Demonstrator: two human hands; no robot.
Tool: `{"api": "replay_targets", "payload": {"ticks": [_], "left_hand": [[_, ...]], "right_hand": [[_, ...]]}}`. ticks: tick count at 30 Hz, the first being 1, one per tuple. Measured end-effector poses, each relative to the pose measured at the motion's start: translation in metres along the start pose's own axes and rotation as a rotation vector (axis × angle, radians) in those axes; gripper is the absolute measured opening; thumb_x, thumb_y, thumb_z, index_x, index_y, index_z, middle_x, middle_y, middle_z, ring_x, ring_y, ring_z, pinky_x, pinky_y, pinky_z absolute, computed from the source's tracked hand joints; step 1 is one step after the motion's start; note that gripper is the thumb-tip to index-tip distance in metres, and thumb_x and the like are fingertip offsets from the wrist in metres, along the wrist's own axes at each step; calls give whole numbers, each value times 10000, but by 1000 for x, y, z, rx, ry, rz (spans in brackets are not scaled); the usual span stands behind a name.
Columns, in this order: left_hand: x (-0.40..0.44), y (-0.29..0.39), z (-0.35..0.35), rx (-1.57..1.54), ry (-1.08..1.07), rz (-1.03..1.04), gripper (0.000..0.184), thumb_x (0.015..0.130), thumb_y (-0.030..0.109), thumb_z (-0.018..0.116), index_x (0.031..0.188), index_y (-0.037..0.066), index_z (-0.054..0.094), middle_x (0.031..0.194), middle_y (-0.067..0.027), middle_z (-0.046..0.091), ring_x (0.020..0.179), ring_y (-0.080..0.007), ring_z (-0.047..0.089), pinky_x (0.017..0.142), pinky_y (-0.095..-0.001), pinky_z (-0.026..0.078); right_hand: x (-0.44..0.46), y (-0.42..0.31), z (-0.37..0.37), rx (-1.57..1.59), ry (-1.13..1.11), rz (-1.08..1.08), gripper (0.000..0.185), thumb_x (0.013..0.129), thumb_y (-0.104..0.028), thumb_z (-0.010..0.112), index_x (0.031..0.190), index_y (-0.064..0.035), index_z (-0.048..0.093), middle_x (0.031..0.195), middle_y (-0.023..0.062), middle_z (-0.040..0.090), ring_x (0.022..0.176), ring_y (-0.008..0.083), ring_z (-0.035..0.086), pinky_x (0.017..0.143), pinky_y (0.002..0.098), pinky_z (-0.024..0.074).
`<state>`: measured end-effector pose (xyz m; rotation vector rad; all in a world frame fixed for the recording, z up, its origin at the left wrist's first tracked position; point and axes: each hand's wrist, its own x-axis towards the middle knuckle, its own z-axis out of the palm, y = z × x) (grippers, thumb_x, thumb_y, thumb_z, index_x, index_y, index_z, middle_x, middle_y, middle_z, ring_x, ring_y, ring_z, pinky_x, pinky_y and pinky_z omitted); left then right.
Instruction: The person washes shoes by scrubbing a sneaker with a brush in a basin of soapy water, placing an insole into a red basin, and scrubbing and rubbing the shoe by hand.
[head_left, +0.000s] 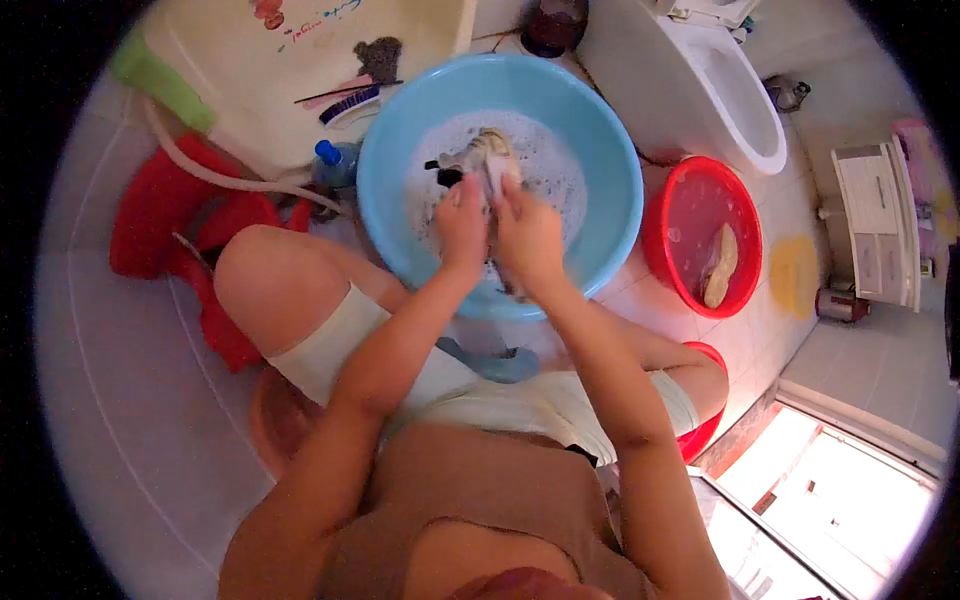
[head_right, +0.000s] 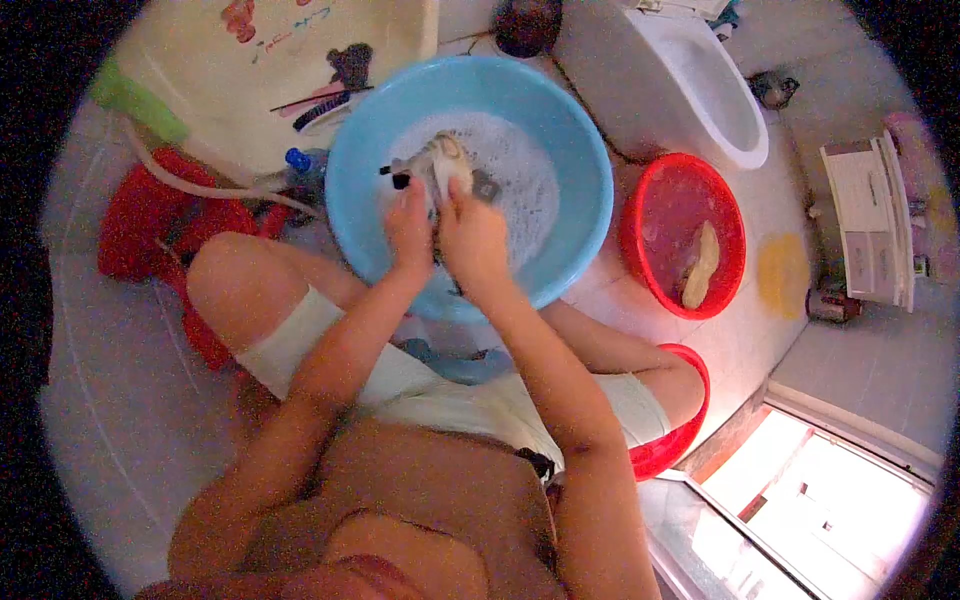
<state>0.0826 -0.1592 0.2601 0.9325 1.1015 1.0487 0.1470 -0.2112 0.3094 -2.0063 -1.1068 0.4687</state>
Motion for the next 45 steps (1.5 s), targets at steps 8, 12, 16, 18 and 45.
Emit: {"api": "replay_targets", "payload": {"ticks": [8, 12, 16, 18, 45], "left_hand": [[-5, -4, -2, -14, 6, -29, 392, 961, 320, 501, 939, -43, 648, 849, -74, 650, 785, -146, 560, 712, -306, 452], [7, -7, -4, 94, 6, 7, 404, 963, 328, 494, 980, -47, 644, 897, -76, 653, 816, -164, 560, 758, -317, 449], [-16, 2, -1, 162, -25, -14, 432, 961, 343, 492, 1005, -59, 643, 944, -98, 664, 859, -170, 572, 797, -321, 446], [0, -3, -7, 170, 32, -99, 437, 962, 339, 494, 1006, -71, 640, 935, -91, 661, 867, -152, 565, 795, -322, 446], [8, 11, -14, -383, -246, -635, 311, 791, -6, 622, 1098, 1, 566, 1061, -128, 620, 1022, -289, 612, 882, -401, 510]], "right_hand": [[11, -10, 0, -32, 11, 43, 324, 845, -172, 595, 1129, -25, 646, 791, 274, 628, 729, 416, 640, 701, 443, 516], [-22, 11, -3, -67, 16, -87, 303, 863, -149, 561, 1122, -10, 635, 783, 275, 623, 715, 414, 638, 655, 451, 510], [18, 1, -3, 14, 41, 28, 336, 847, -170, 595, 1148, -24, 631, 853, 265, 635, 761, 417, 642, 703, 442, 514], [-7, 11, -1, -25, 10, -36, 317, 852, -161, 587, 1135, -26, 633, 829, 262, 635, 761, 420, 637, 680, 455, 510], [-36, 41, -95, -382, -98, -10, 357, 861, -226, 630, 1216, -190, 620, 767, 160, 579, 720, 337, 615, 615, 428, 482]]}}
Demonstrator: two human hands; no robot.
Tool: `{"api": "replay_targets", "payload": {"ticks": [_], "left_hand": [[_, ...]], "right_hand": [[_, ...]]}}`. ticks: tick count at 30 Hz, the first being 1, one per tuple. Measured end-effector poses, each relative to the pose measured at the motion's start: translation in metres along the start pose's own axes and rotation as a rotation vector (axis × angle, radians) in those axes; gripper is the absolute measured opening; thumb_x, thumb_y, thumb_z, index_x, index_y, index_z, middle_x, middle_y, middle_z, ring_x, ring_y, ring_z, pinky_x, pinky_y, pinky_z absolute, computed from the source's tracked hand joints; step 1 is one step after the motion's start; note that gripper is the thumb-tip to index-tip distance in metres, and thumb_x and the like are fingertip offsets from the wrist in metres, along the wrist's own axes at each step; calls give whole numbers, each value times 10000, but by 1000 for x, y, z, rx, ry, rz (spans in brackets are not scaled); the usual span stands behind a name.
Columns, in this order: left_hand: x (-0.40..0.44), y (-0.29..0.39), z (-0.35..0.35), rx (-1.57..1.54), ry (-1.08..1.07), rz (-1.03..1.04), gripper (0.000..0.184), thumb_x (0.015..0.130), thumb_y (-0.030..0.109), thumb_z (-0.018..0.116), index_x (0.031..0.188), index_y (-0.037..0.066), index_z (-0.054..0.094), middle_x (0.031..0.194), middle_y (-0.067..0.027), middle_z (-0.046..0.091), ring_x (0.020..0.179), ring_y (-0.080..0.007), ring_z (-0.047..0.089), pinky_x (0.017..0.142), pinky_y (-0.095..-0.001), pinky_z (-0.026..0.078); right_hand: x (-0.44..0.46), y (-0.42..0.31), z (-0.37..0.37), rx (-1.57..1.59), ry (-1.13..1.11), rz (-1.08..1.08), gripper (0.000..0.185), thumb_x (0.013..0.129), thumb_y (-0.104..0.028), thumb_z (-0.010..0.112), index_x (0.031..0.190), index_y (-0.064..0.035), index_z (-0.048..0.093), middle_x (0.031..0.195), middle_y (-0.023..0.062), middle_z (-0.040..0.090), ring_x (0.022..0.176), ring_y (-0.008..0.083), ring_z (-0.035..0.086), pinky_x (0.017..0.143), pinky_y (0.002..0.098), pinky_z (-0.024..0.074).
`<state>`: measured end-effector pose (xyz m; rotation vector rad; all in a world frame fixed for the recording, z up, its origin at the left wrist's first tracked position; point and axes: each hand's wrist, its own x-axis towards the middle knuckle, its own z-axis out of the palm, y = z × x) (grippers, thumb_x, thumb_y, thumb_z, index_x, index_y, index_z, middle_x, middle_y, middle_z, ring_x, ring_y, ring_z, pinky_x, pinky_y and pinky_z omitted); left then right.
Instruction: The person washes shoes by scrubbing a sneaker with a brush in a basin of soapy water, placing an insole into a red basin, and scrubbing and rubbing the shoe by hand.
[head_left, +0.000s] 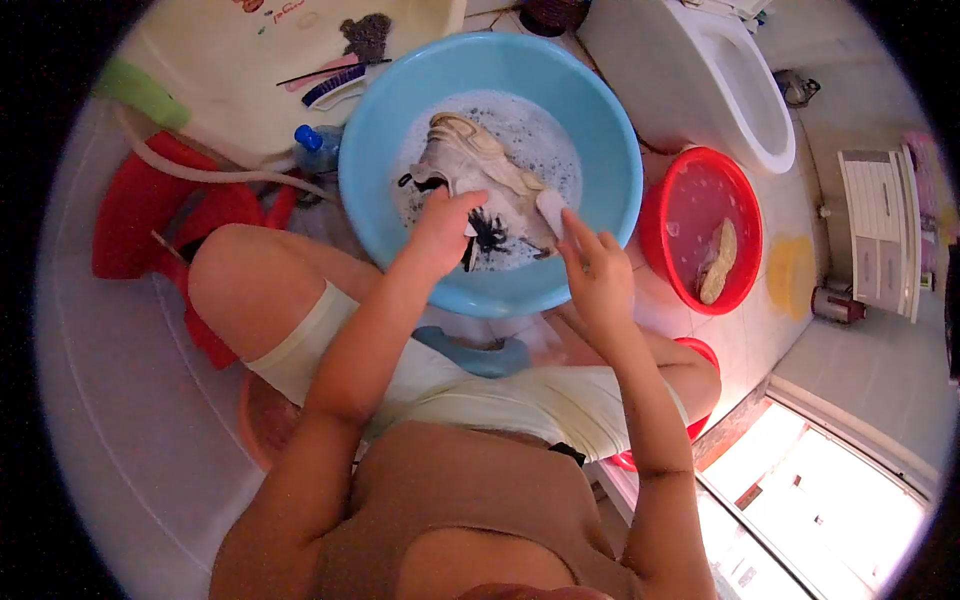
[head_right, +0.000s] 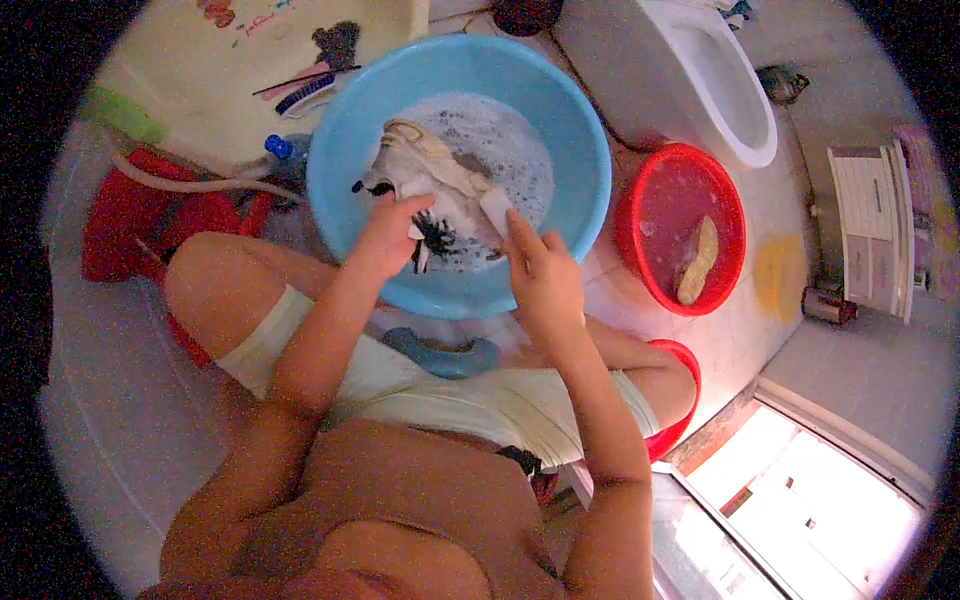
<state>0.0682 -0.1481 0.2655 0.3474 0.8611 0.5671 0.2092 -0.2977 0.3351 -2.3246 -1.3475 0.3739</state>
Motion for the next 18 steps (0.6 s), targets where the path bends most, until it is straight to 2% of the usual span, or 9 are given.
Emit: {"api": "replay_targets", "payload": {"ticks": [3, 6, 9, 11, 12, 14, 15, 17, 18], "left_hand": [[-5, -5, 0, 91, -12, 66, 348, 784, -13, 614, 1123, -7, 537, 1090, -123, 608, 994, -276, 614, 838, -385, 511], [-1, -42, 5, 379, 14, 293, 272, 753, -5, 598, 1020, -45, 565, 985, -139, 620, 840, -234, 627, 727, -340, 503], [1, -30, 2, 232, 110, 267, 285, 724, -22, 597, 1006, -53, 577, 966, -128, 625, 815, -217, 618, 723, -326, 484], [-4, -12, 2, 80, 89, 201, 318, 711, -33, 590, 1027, -57, 574, 942, -120, 630, 822, -220, 618, 739, -326, 483], [-3, -14, 3, 125, 113, 204, 341, 714, -36, 587, 1053, -54, 555, 962, -129, 620, 849, -240, 615, 743, -342, 488], [-2, -24, 7, 229, 163, 201, 388, 720, -42, 579, 1103, -48, 516, 1001, -145, 600, 903, -280, 609, 751, -373, 497], [-10, -19, 17, 651, 197, 258, 378, 708, -54, 585, 1080, -56, 523, 978, -149, 603, 890, -282, 612, 720, -377, 492], [-1, -20, 17, 380, 95, 192, 371, 711, -55, 583, 1078, -56, 530, 973, -147, 605, 896, -276, 612, 724, -374, 487], [1, -18, 15, 244, 51, 167, 368, 712, -56, 581, 1077, -56, 534, 970, -147, 605, 899, -274, 612, 726, -372, 485]], "right_hand": [[-1, 0, 6, 26, -38, 3, 352, 826, -150, 667, 1176, -187, 651, 772, 127, 573, 656, 291, 584, 594, 405, 475], [29, -35, 42, -65, 187, -194, 376, 810, -163, 680, 1182, -210, 652, 712, 112, 550, 635, 278, 586, 576, 397, 477], [45, -17, 55, -77, 226, -352, 340, 837, -258, 645, 1177, -260, 642, 751, 99, 595, 611, 307, 621, 540, 454, 502], [29, 8, 36, -93, 60, -191, 311, 833, -264, 646, 1144, -254, 658, 749, 98, 595, 619, 306, 622, 543, 455, 499], [21, 18, 30, -102, -26, -114, 297, 831, -267, 646, 1127, -251, 666, 747, 97, 595, 622, 305, 622, 544, 456, 497], [24, 12, 38, -48, 69, -175, 280, 827, -239, 655, 1105, -223, 679, 740, 98, 586, 624, 311, 605, 567, 429, 497], [35, -9, 47, -1, 158, -234, 288, 821, -214, 670, 1108, -213, 685, 735, 98, 579, 614, 314, 590, 565, 416, 488], [55, -26, 51, 9, 269, -365, 318, 817, -192, 686, 1134, -208, 680, 726, 94, 569, 594, 309, 574, 569, 416, 480], [48, -23, 50, -2, 215, -332, 317, 820, -196, 683, 1137, -209, 678, 729, 95, 571, 596, 309, 575, 570, 417, 480]]}}
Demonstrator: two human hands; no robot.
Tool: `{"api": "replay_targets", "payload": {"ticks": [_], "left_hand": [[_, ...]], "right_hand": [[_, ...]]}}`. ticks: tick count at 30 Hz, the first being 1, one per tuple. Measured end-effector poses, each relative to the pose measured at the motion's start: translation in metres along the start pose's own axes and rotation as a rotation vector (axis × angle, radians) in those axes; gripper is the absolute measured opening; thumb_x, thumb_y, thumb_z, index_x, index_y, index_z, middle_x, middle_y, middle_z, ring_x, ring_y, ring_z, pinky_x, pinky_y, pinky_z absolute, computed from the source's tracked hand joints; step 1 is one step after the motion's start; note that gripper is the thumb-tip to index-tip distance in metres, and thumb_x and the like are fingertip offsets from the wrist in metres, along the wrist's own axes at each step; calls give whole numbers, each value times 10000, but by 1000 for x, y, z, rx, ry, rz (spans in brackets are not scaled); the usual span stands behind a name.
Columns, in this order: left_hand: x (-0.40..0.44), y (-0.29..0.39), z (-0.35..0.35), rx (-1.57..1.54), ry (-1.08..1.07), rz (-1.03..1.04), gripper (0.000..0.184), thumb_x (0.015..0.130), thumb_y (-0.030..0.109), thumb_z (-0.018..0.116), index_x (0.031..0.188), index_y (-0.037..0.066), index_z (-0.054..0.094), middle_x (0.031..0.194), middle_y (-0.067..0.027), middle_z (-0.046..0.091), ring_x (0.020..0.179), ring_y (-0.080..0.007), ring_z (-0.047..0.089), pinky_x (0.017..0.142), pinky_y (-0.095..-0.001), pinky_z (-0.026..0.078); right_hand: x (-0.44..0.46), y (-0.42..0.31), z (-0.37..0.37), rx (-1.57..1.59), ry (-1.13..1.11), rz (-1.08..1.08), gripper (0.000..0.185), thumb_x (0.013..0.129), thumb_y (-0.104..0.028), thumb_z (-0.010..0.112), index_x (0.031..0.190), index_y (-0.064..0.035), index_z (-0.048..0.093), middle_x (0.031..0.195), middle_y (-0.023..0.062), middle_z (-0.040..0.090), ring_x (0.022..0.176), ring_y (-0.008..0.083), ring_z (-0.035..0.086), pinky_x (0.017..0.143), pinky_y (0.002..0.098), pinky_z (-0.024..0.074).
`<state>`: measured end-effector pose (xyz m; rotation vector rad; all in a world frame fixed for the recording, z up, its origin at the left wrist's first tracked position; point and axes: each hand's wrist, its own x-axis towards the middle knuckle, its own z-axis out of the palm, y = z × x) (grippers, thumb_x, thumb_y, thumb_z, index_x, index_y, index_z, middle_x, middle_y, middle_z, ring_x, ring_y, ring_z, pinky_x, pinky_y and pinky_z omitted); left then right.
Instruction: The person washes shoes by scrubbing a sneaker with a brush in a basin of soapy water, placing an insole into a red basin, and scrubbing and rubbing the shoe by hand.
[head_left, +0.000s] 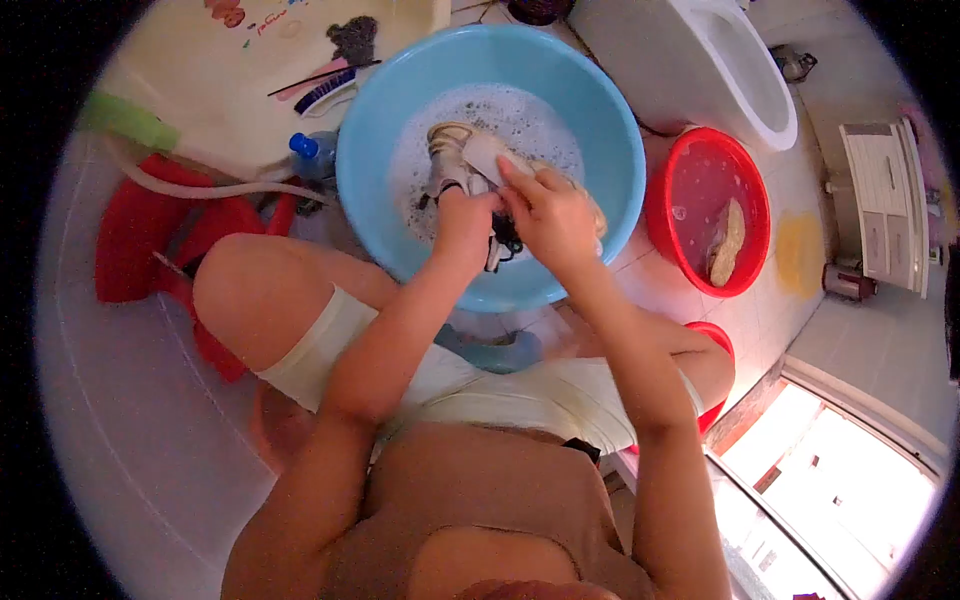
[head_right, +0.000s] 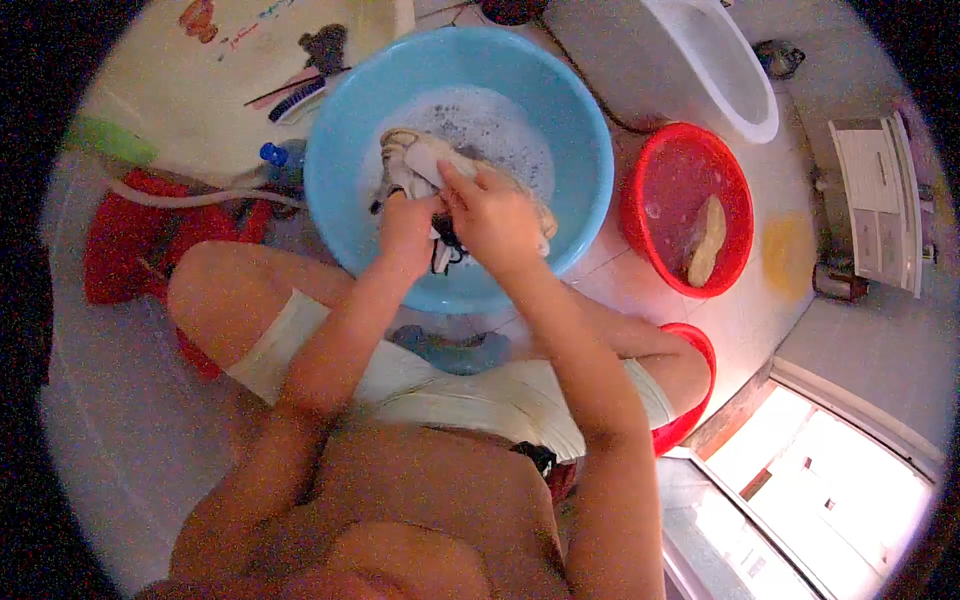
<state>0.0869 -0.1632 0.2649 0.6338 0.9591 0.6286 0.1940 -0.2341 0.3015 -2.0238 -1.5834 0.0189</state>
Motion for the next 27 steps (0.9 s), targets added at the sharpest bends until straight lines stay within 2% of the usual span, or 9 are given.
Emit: {"api": "replay_targets", "payload": {"ticks": [4, 8, 12, 13, 17, 19, 22, 23, 27], "left_hand": [[2, 2, -4, -214, 66, -18, 285, 726, -28, 578, 1006, -65, 540, 973, -146, 604, 865, -245, 610, 698, -363, 481], [-8, 0, 11, 156, 10, 107, 295, 714, -21, 572, 1007, -50, 549, 958, -147, 608, 876, -255, 615, 732, -349, 502], [7, -10, -3, -71, 25, -2, 313, 699, -15, 591, 1010, -27, 562, 950, -136, 615, 871, -272, 618, 740, -329, 505], [-9, 14, 5, -25, 72, -64, 313, 710, -17, 592, 1023, -16, 571, 973, -141, 613, 872, -270, 618, 743, -335, 504], [-2, -22, 4, 257, 3, 204, 314, 675, -47, 581, 988, -66, 584, 929, -126, 609, 850, -248, 605, 745, -338, 483], [-14, 6, 22, 324, 28, 51, 321, 672, -44, 584, 992, -66, 585, 939, -126, 609, 867, -246, 601, 754, -334, 480], [9, -23, 0, 116, 143, 132, 332, 670, -40, 583, 1002, -64, 584, 939, -119, 609, 856, -229, 588, 740, -331, 467], [-5, 1, 7, -100, 123, 16, 320, 664, -32, 588, 982, -66, 583, 929, -113, 605, 825, -210, 572, 708, -332, 452], [-9, -6, 15, 277, 126, 26, 277, 676, -38, 573, 951, -75, 577, 909, -115, 609, 778, -201, 564, 665, -329, 449]], "right_hand": [[-24, 42, -17, -81, -147, 50, 323, 843, -261, 635, 1164, -232, 649, 763, 100, 602, 606, 317, 608, 537, 425, 504], [2, 18, -1, -45, -19, -41, 343, 843, -272, 639, 1184, -241, 640, 732, 82, 580, 570, 303, 599, 511, 417, 500], [-11, 39, -2, 23, 17, -68, 349, 838, -268, 643, 1186, -240, 639, 703, 82, 555, 541, 296, 584, 488, 416, 489], [-24, 49, -18, -71, -127, -7, 342, 838, -262, 641, 1180, -242, 641, 728, 90, 573, 558, 299, 596, 498, 420, 494], [-24, 39, -14, -18, -99, 81, 338, 844, -275, 631, 1181, -244, 640, 761, 94, 593, 576, 307, 605, 513, 429, 496], [10, 9, 3, -11, -3, 14, 340, 849, -284, 626, 1185, -237, 640, 770, 95, 600, 584, 310, 608, 523, 433, 497], [-4, 23, 4, 66, -19, 38, 323, 851, -285, 621, 1164, -215, 650, 754, 99, 600, 592, 319, 610, 540, 434, 504], [-24, 35, -4, 52, -79, 121, 302, 847, -270, 624, 1139, -200, 654, 756, 107, 605, 603, 333, 612, 544, 440, 505], [-28, 30, -5, 92, -74, 164, 315, 846, -266, 632, 1156, -210, 645, 774, 105, 614, 618, 333, 618, 557, 442, 510]]}}
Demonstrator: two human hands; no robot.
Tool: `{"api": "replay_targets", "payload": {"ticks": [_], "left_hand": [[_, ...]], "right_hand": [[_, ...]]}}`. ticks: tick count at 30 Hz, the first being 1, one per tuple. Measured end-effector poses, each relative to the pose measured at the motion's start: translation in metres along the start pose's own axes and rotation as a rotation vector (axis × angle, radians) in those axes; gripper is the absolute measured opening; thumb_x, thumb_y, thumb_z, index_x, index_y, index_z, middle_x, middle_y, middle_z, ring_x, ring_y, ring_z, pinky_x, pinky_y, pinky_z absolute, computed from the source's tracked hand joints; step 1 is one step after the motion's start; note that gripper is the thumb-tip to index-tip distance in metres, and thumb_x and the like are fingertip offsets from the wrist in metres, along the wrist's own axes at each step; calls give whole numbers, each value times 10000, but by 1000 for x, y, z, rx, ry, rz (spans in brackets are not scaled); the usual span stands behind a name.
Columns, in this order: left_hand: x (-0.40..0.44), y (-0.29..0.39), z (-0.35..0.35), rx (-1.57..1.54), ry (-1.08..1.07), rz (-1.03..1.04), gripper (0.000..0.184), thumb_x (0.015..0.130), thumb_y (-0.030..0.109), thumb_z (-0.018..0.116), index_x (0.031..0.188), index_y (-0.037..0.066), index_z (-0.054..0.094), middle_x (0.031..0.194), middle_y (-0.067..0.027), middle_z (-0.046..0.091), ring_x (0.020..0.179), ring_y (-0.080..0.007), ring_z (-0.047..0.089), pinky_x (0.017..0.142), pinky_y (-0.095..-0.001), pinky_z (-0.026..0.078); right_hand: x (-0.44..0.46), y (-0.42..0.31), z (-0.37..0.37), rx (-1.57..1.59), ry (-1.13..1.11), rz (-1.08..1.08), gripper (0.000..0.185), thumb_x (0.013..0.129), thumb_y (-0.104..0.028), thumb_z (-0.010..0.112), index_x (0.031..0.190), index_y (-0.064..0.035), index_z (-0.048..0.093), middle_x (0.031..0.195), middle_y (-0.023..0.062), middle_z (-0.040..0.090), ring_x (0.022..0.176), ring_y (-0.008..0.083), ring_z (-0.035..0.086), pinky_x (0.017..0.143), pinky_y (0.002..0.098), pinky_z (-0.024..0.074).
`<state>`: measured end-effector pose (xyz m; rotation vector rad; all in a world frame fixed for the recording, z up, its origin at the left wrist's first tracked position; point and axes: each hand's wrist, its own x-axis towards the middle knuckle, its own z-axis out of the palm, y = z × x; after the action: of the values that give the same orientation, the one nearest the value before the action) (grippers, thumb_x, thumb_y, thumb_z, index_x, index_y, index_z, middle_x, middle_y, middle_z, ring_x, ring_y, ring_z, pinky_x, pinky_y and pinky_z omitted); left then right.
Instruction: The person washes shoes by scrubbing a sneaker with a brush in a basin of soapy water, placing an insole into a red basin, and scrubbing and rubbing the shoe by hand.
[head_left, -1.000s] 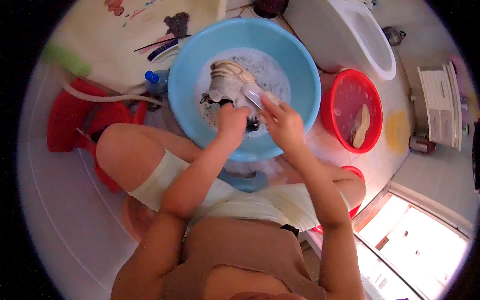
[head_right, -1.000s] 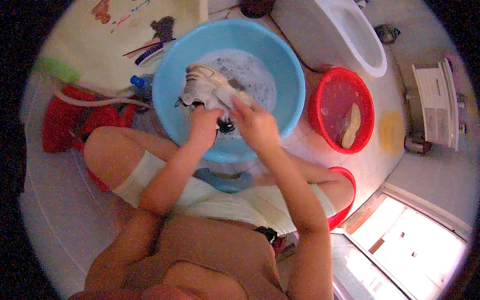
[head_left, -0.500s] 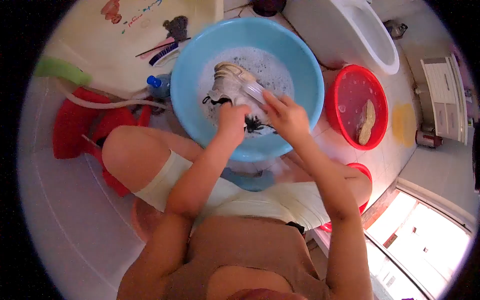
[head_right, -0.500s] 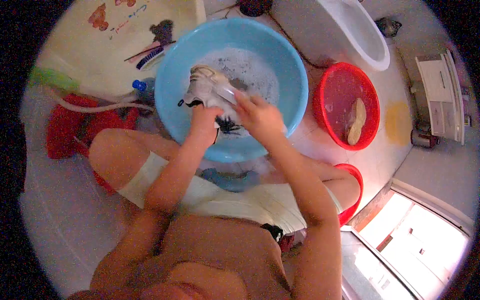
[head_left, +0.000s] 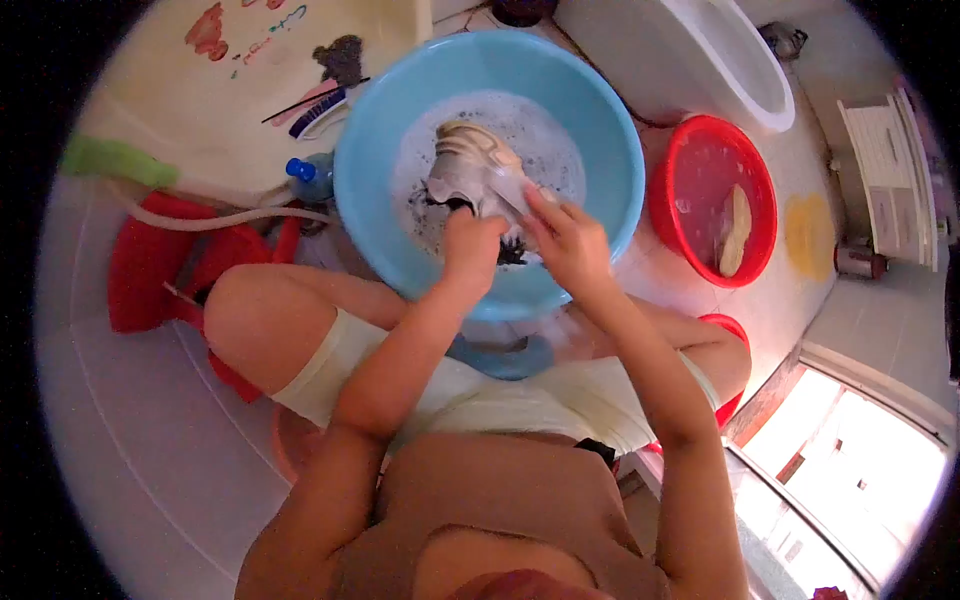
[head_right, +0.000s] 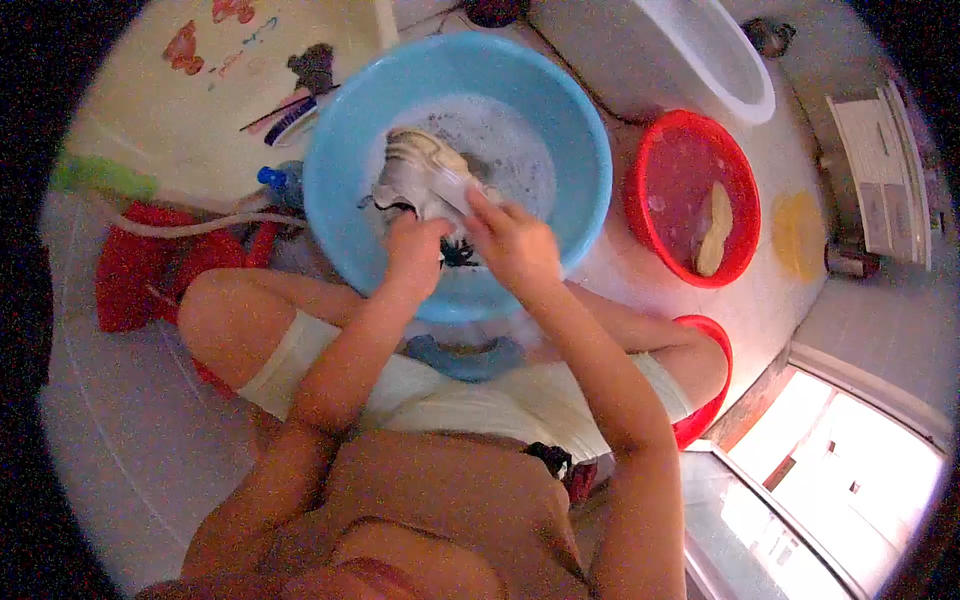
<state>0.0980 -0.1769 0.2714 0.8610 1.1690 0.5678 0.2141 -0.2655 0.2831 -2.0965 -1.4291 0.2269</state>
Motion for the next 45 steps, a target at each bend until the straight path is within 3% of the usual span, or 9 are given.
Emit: {"api": "replay_targets", "payload": {"ticks": [7, 15, 18, 23, 29, 33, 36, 39, 45], "left_hand": [[11, 3, -17, -300, -41, -83, 267, 701, -23, 595, 965, -52, 573, 1010, -113, 606, 911, -244, 593, 713, -348, 487], [1, 7, 0, -281, 0, 34, 228, 693, -52, 567, 920, -45, 582, 898, -82, 608, 812, -181, 578, 701, -318, 460], [6, 5, -10, -365, -10, -13, 229, 689, -43, 577, 918, -51, 580, 897, -85, 607, 813, -181, 575, 696, -326, 456], [16, -16, -4, -51, -35, 49, 256, 678, -33, 595, 933, -60, 585, 915, -100, 616, 808, -190, 585, 690, -331, 456], [28, -7, -16, -321, -81, 5, 264, 774, 58, 639, 1005, -59, 588, 952, -105, 626, 819, -191, 589, 722, -338, 470], [32, 15, -26, -473, -101, -41, 325, 890, 218, 624, 1147, 29, 560, 1125, -92, 602, 1047, -231, 583, 851, -375, 484], [34, 17, -19, -370, 87, -11, 413, 910, 342, 601, 1092, -29, 591, 936, -72, 624, 784, -187, 580, 714, -325, 467], [17, 8, -4, -107, 157, 133, 476, 929, 416, 541, 1006, -48, 614, 869, -69, 617, 725, -180, 548, 666, -329, 442], [52, -7, -23, -247, 195, 125, 561, 950, 464, 466, 822, -61, 617, 730, -76, 561, 676, -161, 486, 631, -340, 409]], "right_hand": [[-7, 3, 8, 34, 69, -56, 294, 840, -240, 638, 1128, -186, 664, 776, 140, 618, 633, 341, 624, 574, 433, 514], [26, -26, 16, -65, 111, -123, 282, 852, -232, 630, 1129, -195, 671, 771, 137, 614, 604, 340, 605, 544, 446, 498], [-14, -2, -6, -35, -80, 48, 280, 846, -219, 629, 1122, -204, 668, 772, 144, 609, 624, 356, 610, 548, 466, 496], [37, -35, 23, -79, -30, -9, 361, 833, -160, 641, 1194, -183, 638, 803, 156, 614, 690, 362, 609, 640, 441, 500], [76, -3, 7, 293, 339, 39, 329, 848, -188, 631, 1174, -145, 648, 814, 182, 659, 697, 330, 650, 636, 401, 513], [-6, 5, -20, 235, -7, 133, 341, 854, -188, 626, 1191, -133, 638, 796, 171, 654, 686, 323, 641, 643, 403, 506], [-17, -23, -26, -52, -160, 153, 352, 855, -198, 619, 1205, -163, 629, 789, 170, 632, 685, 345, 629, 639, 433, 504], [19, -41, 16, 93, 61, 75, 352, 856, -214, 619, 1207, -198, 627, 772, 168, 608, 675, 363, 614, 625, 456, 499], [-4, -29, 14, 5, -91, 101, 355, 810, -127, 667, 1165, -121, 653, 796, 189, 654, 663, 339, 634, 640, 399, 504]]}}
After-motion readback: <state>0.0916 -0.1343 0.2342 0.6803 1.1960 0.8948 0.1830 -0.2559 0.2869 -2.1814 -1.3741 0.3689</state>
